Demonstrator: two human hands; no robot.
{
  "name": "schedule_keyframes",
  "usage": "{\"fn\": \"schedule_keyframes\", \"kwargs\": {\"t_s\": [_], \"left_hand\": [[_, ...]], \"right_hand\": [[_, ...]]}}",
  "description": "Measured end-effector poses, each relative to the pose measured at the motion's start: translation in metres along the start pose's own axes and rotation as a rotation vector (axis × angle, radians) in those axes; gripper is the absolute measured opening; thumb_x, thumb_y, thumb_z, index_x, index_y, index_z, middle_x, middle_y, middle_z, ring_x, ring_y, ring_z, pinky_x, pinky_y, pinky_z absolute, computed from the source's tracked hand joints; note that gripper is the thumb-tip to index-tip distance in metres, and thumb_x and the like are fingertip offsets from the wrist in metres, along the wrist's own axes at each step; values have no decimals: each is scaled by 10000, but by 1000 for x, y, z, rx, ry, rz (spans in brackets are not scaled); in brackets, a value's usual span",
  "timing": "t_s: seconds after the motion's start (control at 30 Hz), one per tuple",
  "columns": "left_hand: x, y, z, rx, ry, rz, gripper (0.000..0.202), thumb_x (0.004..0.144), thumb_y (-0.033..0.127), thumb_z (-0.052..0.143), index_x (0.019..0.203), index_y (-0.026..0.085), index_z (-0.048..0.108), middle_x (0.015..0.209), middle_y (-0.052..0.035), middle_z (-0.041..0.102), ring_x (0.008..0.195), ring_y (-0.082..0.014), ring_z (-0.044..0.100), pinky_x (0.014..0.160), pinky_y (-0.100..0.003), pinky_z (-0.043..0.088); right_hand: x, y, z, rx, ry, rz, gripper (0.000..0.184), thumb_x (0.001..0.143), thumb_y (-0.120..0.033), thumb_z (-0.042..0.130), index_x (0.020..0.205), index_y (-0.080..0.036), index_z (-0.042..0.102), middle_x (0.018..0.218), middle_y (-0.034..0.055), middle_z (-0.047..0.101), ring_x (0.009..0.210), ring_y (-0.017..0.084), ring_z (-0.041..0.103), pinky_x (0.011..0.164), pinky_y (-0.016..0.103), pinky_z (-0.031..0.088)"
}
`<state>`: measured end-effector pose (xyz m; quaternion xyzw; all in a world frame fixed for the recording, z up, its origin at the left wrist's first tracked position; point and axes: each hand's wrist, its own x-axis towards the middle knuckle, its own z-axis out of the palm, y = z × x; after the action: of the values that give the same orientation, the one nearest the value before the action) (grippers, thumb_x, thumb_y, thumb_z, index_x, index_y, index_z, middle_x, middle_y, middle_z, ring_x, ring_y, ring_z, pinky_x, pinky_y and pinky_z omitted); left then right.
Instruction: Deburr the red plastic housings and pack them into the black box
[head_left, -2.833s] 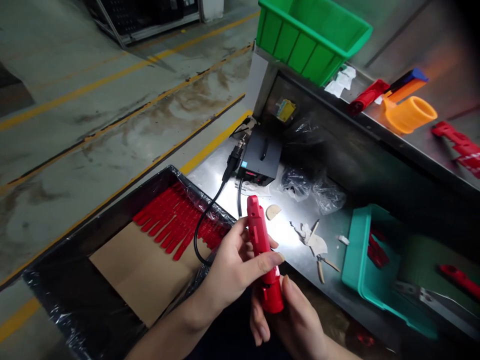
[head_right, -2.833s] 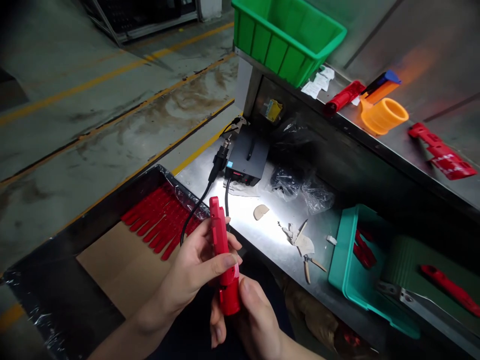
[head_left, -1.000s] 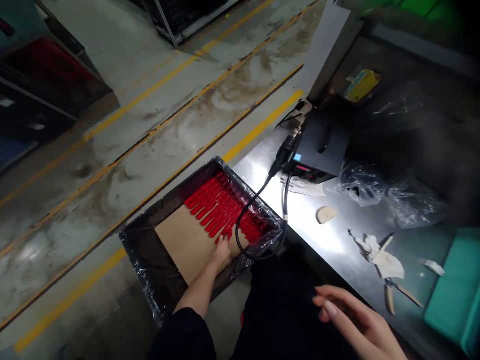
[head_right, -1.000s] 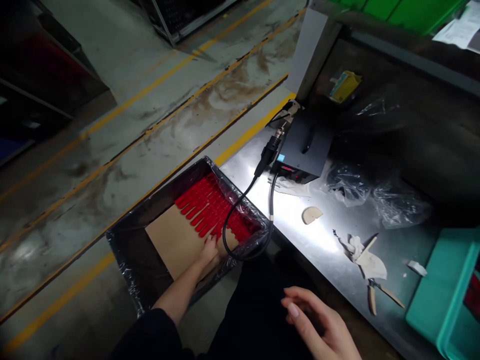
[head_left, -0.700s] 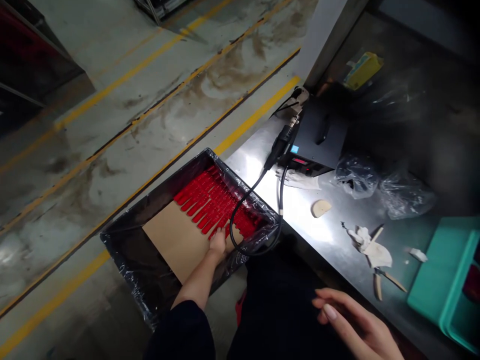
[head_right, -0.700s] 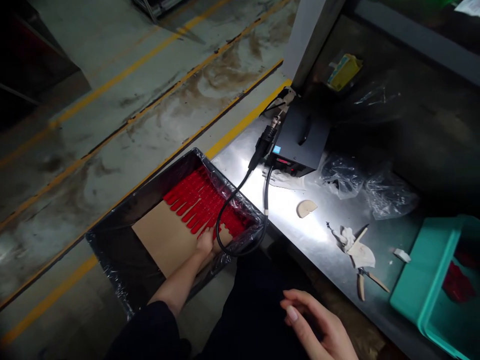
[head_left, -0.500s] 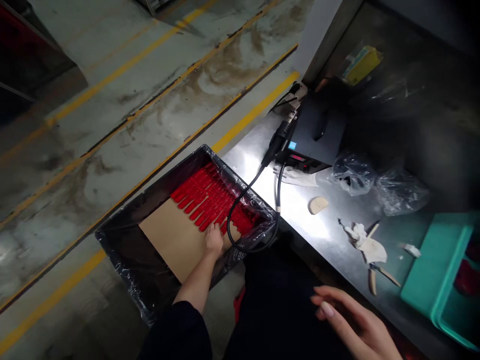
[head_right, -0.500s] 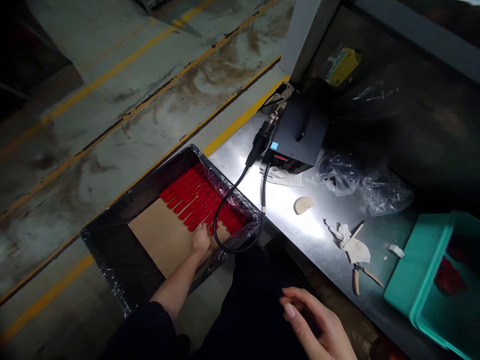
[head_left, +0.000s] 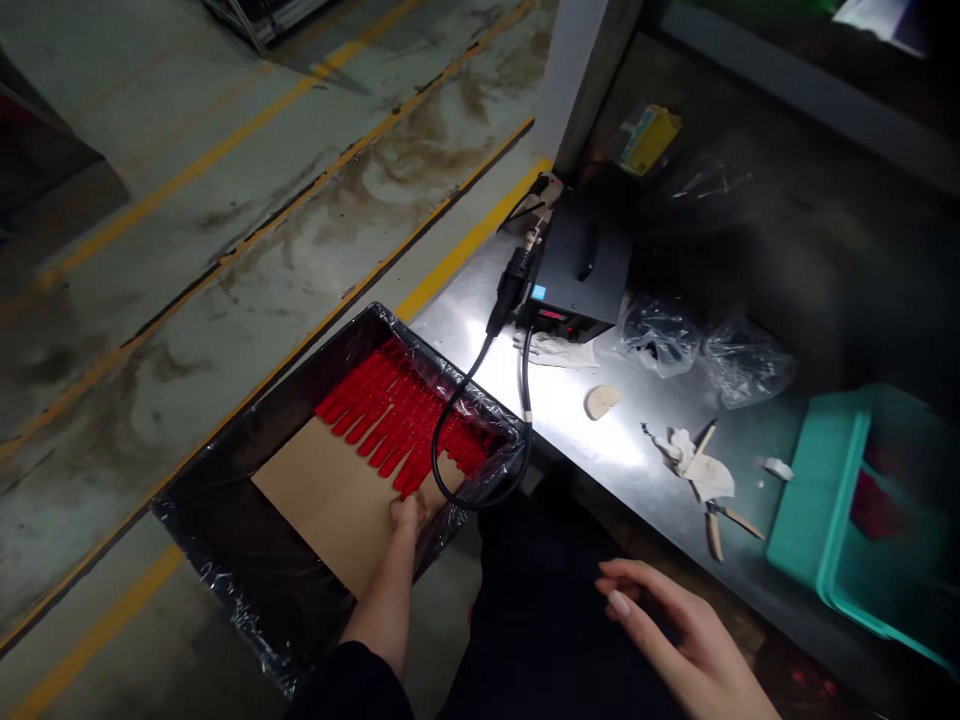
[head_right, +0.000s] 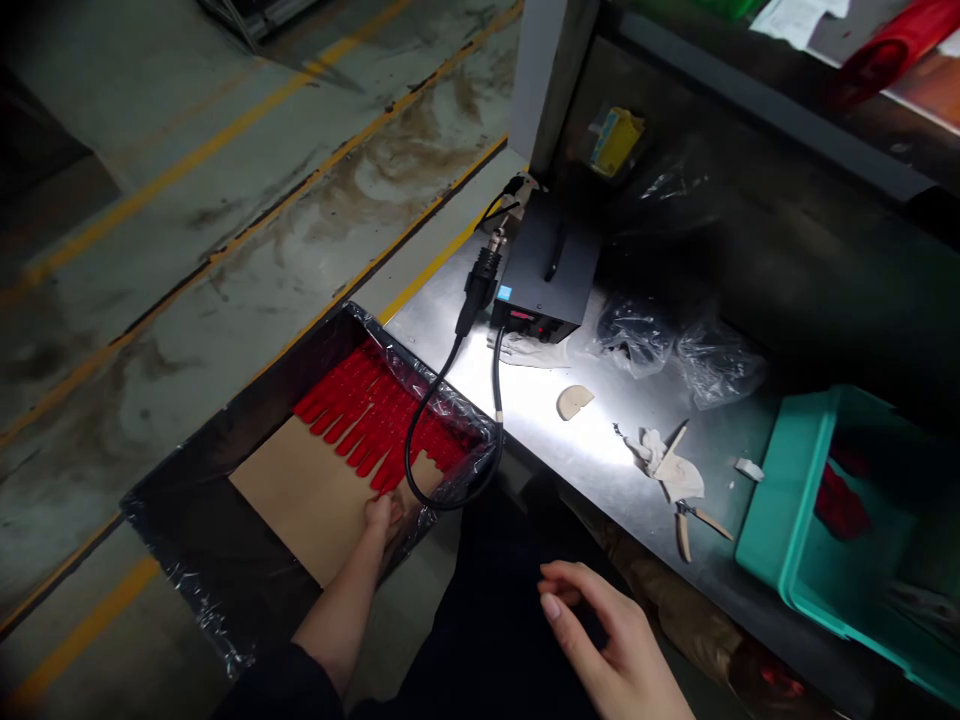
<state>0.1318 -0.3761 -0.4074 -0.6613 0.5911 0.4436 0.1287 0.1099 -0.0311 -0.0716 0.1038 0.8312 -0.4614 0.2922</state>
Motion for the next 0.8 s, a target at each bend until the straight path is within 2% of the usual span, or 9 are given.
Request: {"fn": "schedule_keyframes", "kwargs": {"t_s": [0.1, 0.27, 0.47, 0.57, 0.63, 0.73, 0.8], "left_hand": [[1, 9, 1, -49, -56, -66, 359, 977, 351, 653, 1283, 167, 613, 1271, -110, 649, 1058, -249, 675, 880, -455, 600], [-8, 19, -1, -107, -86, -117, 365, 977, 351, 653, 1291, 169, 610, 1282, -111, 644, 1069, -252, 672, 887, -459, 598], [-30, 35, -7, -95, -69, -73, 358, 977, 348, 653, 1283, 167, 612, 1266, -109, 650, 1050, -246, 678, 870, -448, 604], [-51, 43, -14, -59, -14, 43, 355, 978, 349, 653, 1281, 168, 614, 1261, -108, 651, 1046, -244, 679, 866, -444, 605], [-69, 49, -26, -32, 50, 156, 354, 979, 350, 651, 1280, 167, 613, 1259, -107, 652, 1043, -244, 679, 865, -443, 605], [-104, 66, -55, 24, 141, 372, 336, 973, 342, 658, 1255, 162, 626, 1266, -107, 651, 1082, -256, 667, 910, -473, 586], [-133, 85, -78, 71, 138, 547, 254, 948, 306, 691, 1146, 148, 669, 1237, -100, 673, 1132, -268, 654, 976, -510, 551]], "right_hand": [[-2, 0, -2, 27, 3, -9, 369, 952, -528, 629, 1176, -249, 720, 1038, 60, 778, 922, 202, 749, 816, 247, 613], [-3, 2, -10, 35, 8, -22, 364, 971, -526, 603, 1187, -251, 708, 1043, 58, 774, 937, 204, 743, 835, 264, 602], [-3, 6, -13, 13, -17, -9, 359, 983, -533, 580, 1186, -258, 693, 1061, 52, 768, 994, 207, 731, 865, 277, 582], [-2, 7, -14, 13, -26, -8, 356, 993, -533, 563, 1200, -268, 680, 1071, 43, 765, 1010, 202, 727, 867, 272, 578], [-1, 6, -16, 4, -28, -19, 351, 996, -531, 559, 1203, -271, 676, 1078, 39, 764, 1015, 201, 728, 874, 274, 578], [1, 4, -21, -34, -24, -56, 346, 1001, -522, 551, 1202, -268, 672, 1093, 43, 760, 1016, 205, 730, 870, 284, 587], [5, 0, -24, -66, -8, -96, 343, 1006, -513, 543, 1206, -263, 668, 1096, 49, 758, 1006, 209, 735, 855, 293, 599]]}}
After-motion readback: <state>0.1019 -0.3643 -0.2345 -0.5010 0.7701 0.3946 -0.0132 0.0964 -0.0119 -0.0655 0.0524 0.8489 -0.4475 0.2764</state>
